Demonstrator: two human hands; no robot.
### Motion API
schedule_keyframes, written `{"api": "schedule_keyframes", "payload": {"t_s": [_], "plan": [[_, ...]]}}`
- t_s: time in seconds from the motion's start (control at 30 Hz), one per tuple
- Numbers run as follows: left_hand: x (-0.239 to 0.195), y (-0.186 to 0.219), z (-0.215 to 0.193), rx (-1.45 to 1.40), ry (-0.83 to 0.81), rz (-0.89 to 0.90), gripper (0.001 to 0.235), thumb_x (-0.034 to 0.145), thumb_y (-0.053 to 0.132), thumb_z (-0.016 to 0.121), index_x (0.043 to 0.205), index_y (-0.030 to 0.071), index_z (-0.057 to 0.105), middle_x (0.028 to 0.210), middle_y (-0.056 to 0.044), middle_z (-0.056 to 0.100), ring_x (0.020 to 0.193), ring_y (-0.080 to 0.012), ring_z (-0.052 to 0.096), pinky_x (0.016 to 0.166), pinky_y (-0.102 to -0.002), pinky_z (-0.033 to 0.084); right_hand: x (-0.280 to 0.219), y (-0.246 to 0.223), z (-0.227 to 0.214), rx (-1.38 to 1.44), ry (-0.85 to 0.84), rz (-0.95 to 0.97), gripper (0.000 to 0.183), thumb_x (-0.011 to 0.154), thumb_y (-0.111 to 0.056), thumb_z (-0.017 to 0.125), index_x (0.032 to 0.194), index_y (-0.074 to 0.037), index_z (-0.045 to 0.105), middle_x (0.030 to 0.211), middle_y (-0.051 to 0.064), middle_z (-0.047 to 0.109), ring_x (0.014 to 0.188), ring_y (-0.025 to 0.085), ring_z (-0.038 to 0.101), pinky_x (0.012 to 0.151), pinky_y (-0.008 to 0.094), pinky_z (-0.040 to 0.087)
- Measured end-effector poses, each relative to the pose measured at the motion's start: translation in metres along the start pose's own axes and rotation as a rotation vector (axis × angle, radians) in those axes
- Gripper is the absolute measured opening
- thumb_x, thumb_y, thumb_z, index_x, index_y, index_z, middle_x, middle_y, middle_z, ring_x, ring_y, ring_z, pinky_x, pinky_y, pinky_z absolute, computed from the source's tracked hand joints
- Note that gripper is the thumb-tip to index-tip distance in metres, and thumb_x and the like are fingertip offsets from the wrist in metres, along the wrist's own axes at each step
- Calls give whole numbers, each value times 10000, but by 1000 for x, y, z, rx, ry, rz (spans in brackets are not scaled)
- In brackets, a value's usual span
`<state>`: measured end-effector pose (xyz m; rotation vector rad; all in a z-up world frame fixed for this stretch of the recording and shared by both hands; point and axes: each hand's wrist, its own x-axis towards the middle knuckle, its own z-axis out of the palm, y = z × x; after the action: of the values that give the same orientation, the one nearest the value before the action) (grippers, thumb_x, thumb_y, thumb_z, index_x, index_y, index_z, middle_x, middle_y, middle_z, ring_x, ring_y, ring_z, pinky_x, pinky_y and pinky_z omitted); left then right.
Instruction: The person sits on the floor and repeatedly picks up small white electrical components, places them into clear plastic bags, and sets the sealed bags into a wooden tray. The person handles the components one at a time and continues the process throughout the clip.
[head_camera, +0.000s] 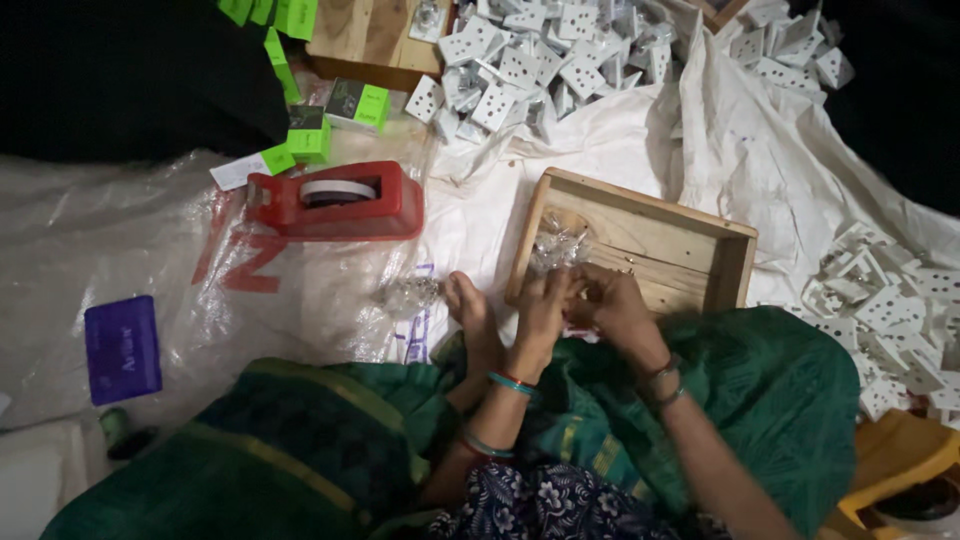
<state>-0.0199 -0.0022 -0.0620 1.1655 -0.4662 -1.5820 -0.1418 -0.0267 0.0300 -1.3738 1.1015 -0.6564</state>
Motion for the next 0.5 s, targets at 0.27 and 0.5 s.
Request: {"api": "schedule_keyframes", "payload": {"t_s": [0.27, 0.5], "plan": [[10, 12, -15, -181, -18, 106, 273, 1093, 216, 501, 1082, 33, 704, 631, 53, 409, 493, -41, 380, 433, -218, 309, 38, 46, -66, -279, 372, 97, 157, 892, -87, 758, 1040, -33, 756, 798, 44, 731, 646, 132, 614, 553, 316, 465], [13, 29, -20, -231, 105, 168, 469, 875, -141, 380, 1187, 68, 660, 934, -24, 631, 670, -105, 615, 535, -211, 444, 55, 108, -25, -1045, 279, -130, 245, 826, -292, 766, 934, -73, 747, 773, 218, 696, 709, 409, 658, 638, 496, 522]]}}
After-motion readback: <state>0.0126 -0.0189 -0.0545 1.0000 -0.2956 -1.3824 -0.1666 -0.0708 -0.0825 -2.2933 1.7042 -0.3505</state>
